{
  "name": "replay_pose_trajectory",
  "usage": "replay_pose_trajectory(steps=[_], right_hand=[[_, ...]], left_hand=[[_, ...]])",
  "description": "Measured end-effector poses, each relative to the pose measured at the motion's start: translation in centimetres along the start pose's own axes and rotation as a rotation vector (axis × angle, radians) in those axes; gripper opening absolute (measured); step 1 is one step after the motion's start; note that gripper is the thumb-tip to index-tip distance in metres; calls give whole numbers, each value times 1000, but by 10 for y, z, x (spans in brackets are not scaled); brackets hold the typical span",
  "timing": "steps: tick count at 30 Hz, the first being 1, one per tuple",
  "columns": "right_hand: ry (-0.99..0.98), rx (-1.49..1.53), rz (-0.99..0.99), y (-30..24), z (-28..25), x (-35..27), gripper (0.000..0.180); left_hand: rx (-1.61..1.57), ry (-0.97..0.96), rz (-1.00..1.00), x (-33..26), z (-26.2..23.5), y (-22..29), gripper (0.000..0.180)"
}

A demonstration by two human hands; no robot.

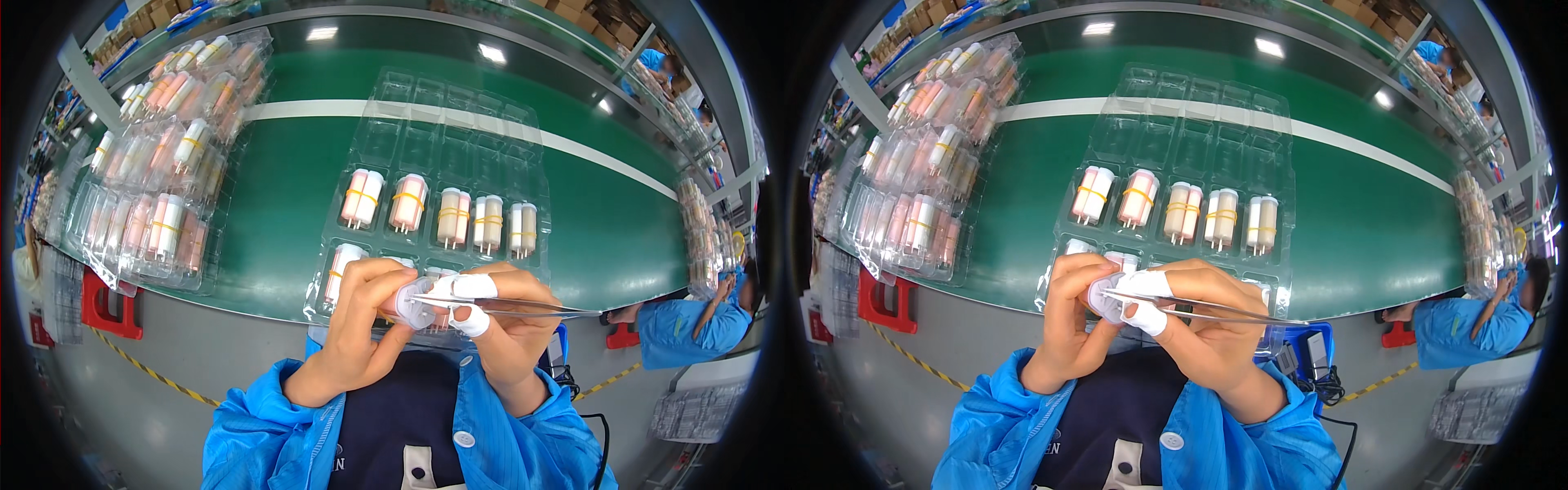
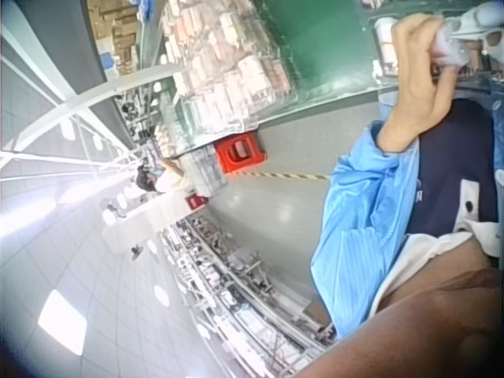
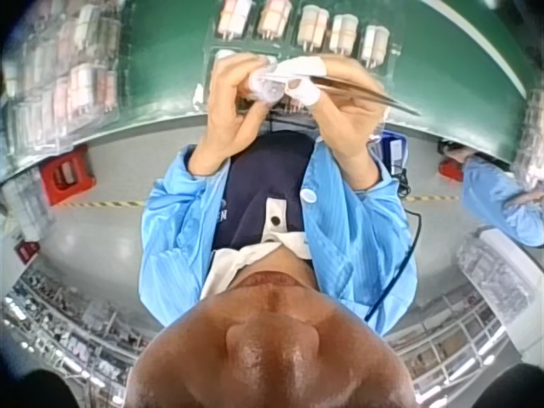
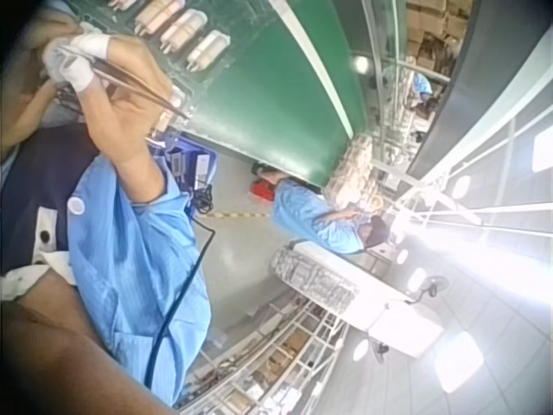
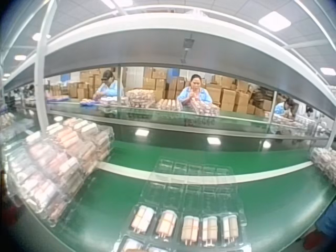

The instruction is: The person uses tweezers to manipulate small white components on cylindrical objects wrapped in rubber bands. They repeatedly pick up the objects from a clear plastic tray, adjust the white parts with the tool, and place them back into the tray. The process is repetitive and focused on precise placement of the small parts.

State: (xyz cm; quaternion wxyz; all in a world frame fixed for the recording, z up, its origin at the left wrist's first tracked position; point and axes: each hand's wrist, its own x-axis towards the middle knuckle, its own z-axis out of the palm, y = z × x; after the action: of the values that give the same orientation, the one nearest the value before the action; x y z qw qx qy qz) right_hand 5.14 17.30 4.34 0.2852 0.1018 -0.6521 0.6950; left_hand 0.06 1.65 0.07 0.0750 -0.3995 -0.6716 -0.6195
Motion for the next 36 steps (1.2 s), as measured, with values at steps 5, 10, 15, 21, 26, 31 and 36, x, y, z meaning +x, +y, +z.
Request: replay_pose_trajectory(steps=[5, 10, 15, 21, 26, 31, 36], right_hand=[[3, -10, 18, 2, 0, 0, 20], [-1, -19, 33, 3, -1, 0, 19], [32, 16, 45, 4, 1, -1, 19], [10, -22, 14, 5, -1, 0, 18], [10, -17, 8, 5, 0, 0, 17], [30, -3, 20, 6, -2, -3, 15], [39, 25, 66, 4, -1, -4, 14]], left_hand=[[81, -25, 37, 2, -4, 0, 60], [111, -24, 58, 4, -4, 0, 60], [99, -9, 56, 3, -3, -1, 60], [115, 6, 65, 3, -3, 0, 60], [133, 5, 78, 5, -5, 1, 60], [151, 12, 97, 5, -4, 2, 58], [147, 16, 101, 5, -4, 1, 57]])
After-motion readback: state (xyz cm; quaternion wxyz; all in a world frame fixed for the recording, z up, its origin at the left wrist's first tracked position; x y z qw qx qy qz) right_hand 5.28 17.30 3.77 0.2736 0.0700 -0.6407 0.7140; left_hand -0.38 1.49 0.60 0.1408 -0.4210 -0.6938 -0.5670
